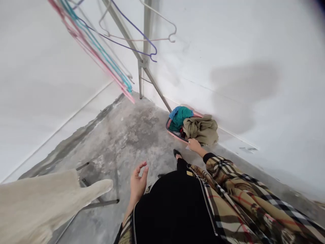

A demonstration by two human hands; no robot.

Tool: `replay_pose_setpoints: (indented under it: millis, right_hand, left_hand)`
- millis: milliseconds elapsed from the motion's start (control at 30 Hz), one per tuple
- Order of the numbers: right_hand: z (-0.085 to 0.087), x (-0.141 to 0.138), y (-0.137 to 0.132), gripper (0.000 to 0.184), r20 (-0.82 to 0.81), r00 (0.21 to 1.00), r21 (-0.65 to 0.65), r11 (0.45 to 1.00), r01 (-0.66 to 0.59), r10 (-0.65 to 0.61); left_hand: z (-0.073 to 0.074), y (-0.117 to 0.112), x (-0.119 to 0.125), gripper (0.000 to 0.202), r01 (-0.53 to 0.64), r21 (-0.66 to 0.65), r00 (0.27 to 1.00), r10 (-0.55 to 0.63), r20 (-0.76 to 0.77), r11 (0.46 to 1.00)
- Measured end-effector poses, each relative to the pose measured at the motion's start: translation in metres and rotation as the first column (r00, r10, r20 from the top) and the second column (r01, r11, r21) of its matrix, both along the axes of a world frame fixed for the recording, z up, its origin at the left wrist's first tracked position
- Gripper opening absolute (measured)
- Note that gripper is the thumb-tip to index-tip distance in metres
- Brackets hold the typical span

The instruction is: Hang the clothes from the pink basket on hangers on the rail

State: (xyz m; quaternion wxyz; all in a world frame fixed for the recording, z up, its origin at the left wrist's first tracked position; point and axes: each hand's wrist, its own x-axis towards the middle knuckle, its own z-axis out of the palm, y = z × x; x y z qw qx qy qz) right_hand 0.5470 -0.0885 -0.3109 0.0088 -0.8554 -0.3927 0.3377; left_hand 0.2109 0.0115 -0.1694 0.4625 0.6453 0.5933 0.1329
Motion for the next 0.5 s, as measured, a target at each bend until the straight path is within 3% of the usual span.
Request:
replay_pose_setpoints:
  millis: [33,233,400,500]
  right_hand:
    - [-0.005,0.010,0.001,0.033,-0.014,0.999,-0.061,0.997,0.039,-0.040]
    - [-0.040,0.047,0.024,0.034,-0.085,0.986,-0.078,0.988,0.134,-0.140]
    - [-0.067,0.061,0.041,0.030,-0.170,0.965,0.024,0.978,0.205,-0.198]
    - [-0.079,0.066,0.051,0.029,-0.211,0.951,0.163,0.951,0.262,-0.226]
  left_hand:
    - [0.000,0.002,0.009,0.045,0.008,-0.013,1.000,-0.008,-0.012,1.000]
    - [-0.008,0.011,0.044,0.047,0.001,-0.058,0.996,-0.006,-0.087,0.998]
    - [-0.017,0.012,0.058,0.051,-0.073,-0.109,0.987,0.056,-0.152,0.991]
    - [-0.022,0.011,0.063,0.052,-0.116,-0.133,0.979,0.091,-0.181,0.984]
